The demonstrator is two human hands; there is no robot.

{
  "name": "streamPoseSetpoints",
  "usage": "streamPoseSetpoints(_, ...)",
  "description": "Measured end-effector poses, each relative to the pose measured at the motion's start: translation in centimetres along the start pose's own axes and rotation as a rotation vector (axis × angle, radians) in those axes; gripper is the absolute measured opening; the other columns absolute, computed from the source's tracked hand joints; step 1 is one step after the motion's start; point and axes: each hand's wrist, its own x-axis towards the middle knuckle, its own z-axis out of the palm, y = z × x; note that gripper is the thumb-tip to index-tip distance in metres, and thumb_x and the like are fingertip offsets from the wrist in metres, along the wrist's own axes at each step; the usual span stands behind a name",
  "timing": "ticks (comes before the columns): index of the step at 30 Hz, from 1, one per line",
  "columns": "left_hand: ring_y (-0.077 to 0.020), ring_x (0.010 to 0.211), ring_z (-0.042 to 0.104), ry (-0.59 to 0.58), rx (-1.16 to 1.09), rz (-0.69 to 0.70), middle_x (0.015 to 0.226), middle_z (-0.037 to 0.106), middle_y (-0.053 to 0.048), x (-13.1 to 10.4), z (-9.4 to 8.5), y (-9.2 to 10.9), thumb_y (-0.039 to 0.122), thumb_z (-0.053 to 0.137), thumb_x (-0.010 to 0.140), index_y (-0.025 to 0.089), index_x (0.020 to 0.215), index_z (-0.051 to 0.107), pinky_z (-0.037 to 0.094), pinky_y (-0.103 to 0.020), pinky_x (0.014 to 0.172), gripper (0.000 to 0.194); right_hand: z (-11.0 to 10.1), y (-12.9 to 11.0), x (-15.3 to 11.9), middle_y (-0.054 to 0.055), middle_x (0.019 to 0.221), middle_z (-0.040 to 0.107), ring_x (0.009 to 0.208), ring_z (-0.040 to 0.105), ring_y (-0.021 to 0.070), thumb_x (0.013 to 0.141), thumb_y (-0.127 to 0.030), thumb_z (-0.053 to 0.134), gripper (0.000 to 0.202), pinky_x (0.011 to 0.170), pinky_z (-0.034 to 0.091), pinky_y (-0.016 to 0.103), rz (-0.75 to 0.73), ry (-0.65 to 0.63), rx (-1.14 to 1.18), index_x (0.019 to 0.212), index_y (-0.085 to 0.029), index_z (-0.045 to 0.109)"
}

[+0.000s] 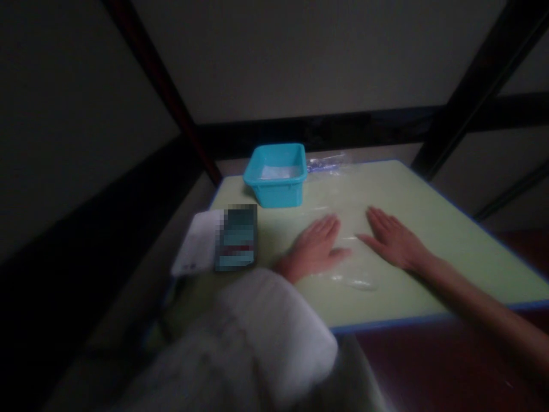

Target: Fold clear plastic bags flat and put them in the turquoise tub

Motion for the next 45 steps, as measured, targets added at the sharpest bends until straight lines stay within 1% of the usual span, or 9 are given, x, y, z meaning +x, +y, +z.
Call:
streamPoseSetpoints(3,-0.0234,0.140,0.020,0.014,-0.010,-0.003,0.150,0.025,-0.017,-0.5,0.2,-0.4,0.056,0.030,0.092,0.005,0.141,0.027,0.017,-0.036,0.114,0.071,0.1,0.0,0.0,0.020,0.145,0.034,0.136,0.028,0.0287,0.088,-0.068,0.016,0.085,0.109,0.027,0.043,-0.001,-0.008,-0.001,0.142,-0.004,0.030)
streamPoseSetpoints(9,-0.0235,0.140,0.019,0.056,-0.027,-0.006,0.150,0.027,-0.015,-1.6,0.1,-1.2,0.056,0.030,0.092,0.007,0.141,0.028,0.020,-0.038,0.113,0.069,0.1,0.1,0.0,0.017,0.147,0.033,0.136,0.028,0.0290,0.088,-0.067,0.014,0.083,0.109,0.028,0.045,-0.002,0.007,0.008,0.144,-0.008,0.026)
streamPoseSetpoints(16,-0.0238,0.140,0.020,0.080,-0.003,-0.027,0.149,0.028,-0.015,-2.9,0.0,-2.4,0.058,0.036,0.090,0.008,0.139,0.030,0.021,-0.037,0.113,0.070,0.0,0.1,0.2,0.019,0.146,0.033,0.136,0.027,0.0291,0.087,-0.068,0.015,0.085,0.110,0.027,0.044,0.010,-0.028,0.000,0.142,-0.004,0.029)
streamPoseSetpoints(24,-0.0244,0.140,0.019,0.071,-0.008,-0.071,0.149,0.028,-0.016,-5.3,-0.3,-4.2,0.054,0.039,0.091,0.011,0.141,0.029,0.024,-0.041,0.112,0.067,0.2,0.2,0.1,0.017,0.147,0.032,0.136,0.026,0.0279,0.088,-0.067,0.016,0.083,0.110,0.026,0.044,0.009,-0.010,0.012,0.144,-0.007,0.026)
streamPoseSetpoints(29,-0.0248,0.140,0.018,0.065,0.008,-0.087,0.150,0.027,-0.015,-6.0,-0.3,-4.5,0.054,0.038,0.091,0.010,0.141,0.028,0.023,-0.041,0.112,0.067,0.1,0.2,0.2,0.018,0.148,0.030,0.137,0.024,0.0275,0.088,-0.068,0.018,0.084,0.110,0.025,0.043,0.019,-0.035,0.022,0.143,-0.005,0.028)
streamPoseSetpoints(34,-0.0252,0.140,0.019,0.068,0.021,-0.094,0.150,0.025,-0.016,-6.0,-0.4,-4.4,0.056,0.037,0.091,0.009,0.140,0.029,0.021,-0.040,0.113,0.069,-0.6,1.7,-0.5,0.023,0.148,0.026,0.137,0.023,0.0313,0.088,-0.067,0.018,0.086,0.108,0.027,0.049,0.158,-0.009,0.069,0.142,-0.001,0.027)
streamPoseSetpoints(37,-0.0251,0.140,0.020,0.073,0.019,-0.102,0.150,0.025,-0.015,-6.0,-0.4,-4.3,0.057,0.037,0.090,0.010,0.140,0.030,0.021,-0.040,0.113,0.069,-2.1,0.9,-1.4,0.025,0.147,0.026,0.137,0.022,0.0325,0.090,-0.063,0.018,0.083,0.108,0.026,0.050,0.212,0.077,0.108,0.143,0.001,0.025)
streamPoseSetpoints(43,-0.0255,0.140,0.018,0.083,0.018,-0.097,0.151,0.024,-0.015,-5.8,-0.2,-4.3,0.058,0.038,0.090,0.010,0.140,0.030,0.020,-0.040,0.113,0.070,-4.8,-6.4,-3.6,0.017,0.150,0.020,0.138,0.019,0.0261,0.091,-0.059,0.031,0.078,0.110,0.025,0.047,-0.201,0.027,0.155,0.149,-0.012,0.005)
streamPoseSetpoints(45,-0.0257,0.140,0.018,0.086,0.018,-0.097,0.151,0.024,-0.016,-5.8,-0.1,-4.3,0.058,0.037,0.090,0.009,0.140,0.030,0.020,-0.040,0.113,0.070,-5.5,-7.8,-4.6,0.015,0.152,0.017,0.139,0.017,0.0251,0.092,-0.058,0.032,0.079,0.111,0.025,0.046,-0.369,-0.015,0.181,0.149,-0.015,0.000)
